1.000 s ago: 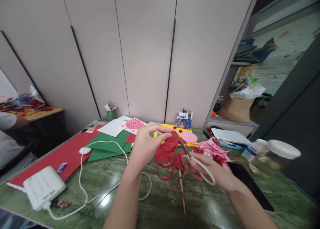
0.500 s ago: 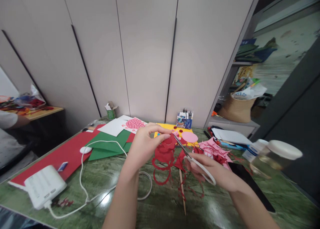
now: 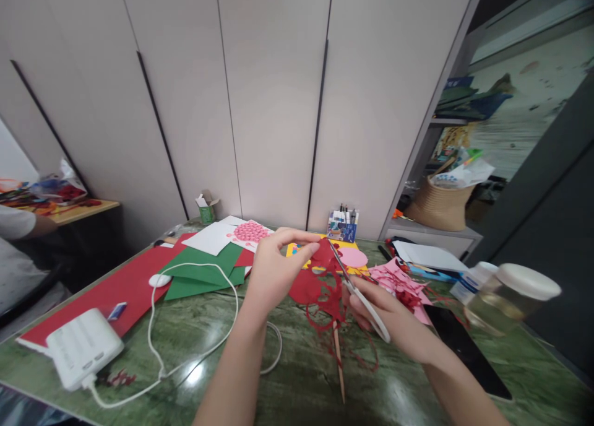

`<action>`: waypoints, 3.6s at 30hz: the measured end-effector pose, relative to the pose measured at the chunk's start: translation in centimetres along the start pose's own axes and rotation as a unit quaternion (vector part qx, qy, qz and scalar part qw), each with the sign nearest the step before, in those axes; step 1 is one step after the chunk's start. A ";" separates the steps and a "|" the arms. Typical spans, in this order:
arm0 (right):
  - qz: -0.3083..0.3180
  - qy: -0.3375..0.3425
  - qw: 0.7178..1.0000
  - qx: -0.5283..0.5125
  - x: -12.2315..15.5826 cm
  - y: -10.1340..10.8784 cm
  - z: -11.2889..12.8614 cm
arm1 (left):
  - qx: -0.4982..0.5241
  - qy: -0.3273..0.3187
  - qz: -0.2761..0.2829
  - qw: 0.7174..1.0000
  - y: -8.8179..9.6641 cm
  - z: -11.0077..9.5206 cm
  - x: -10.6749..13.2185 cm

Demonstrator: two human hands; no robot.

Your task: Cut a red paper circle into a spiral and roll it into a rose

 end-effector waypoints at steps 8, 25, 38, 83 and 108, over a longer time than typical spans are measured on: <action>0.012 0.020 1.000 0.009 0.1 0.2 0.6 | -0.005 -0.021 0.026 0.999 -0.2 -0.1 0.0; 0.051 -0.011 0.999 0.017 0.7 0.6 -0.3 | -0.058 -0.051 0.074 0.994 0.4 -0.4 0.1; 0.074 -0.007 0.992 0.099 1.2 1.5 0.8 | -0.090 -0.021 0.114 0.989 0.4 -0.2 0.3; 0.025 -0.051 0.974 0.220 1.3 2.5 1.0 | -0.154 -0.042 0.103 0.982 0.1 0.0 0.2; 0.070 -0.005 0.998 -0.010 0.6 0.7 0.4 | -0.097 -0.056 0.088 0.990 -0.4 -0.3 0.0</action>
Point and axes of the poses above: each hand's wrist, its own x-axis away from the middle knuckle, its own y-axis out of the back of the hand, z = x × y, the point moved 5 cm from there along -x, towards the middle knuckle, and after that the axes turned 2 degrees about x, right-handed, at the moved point
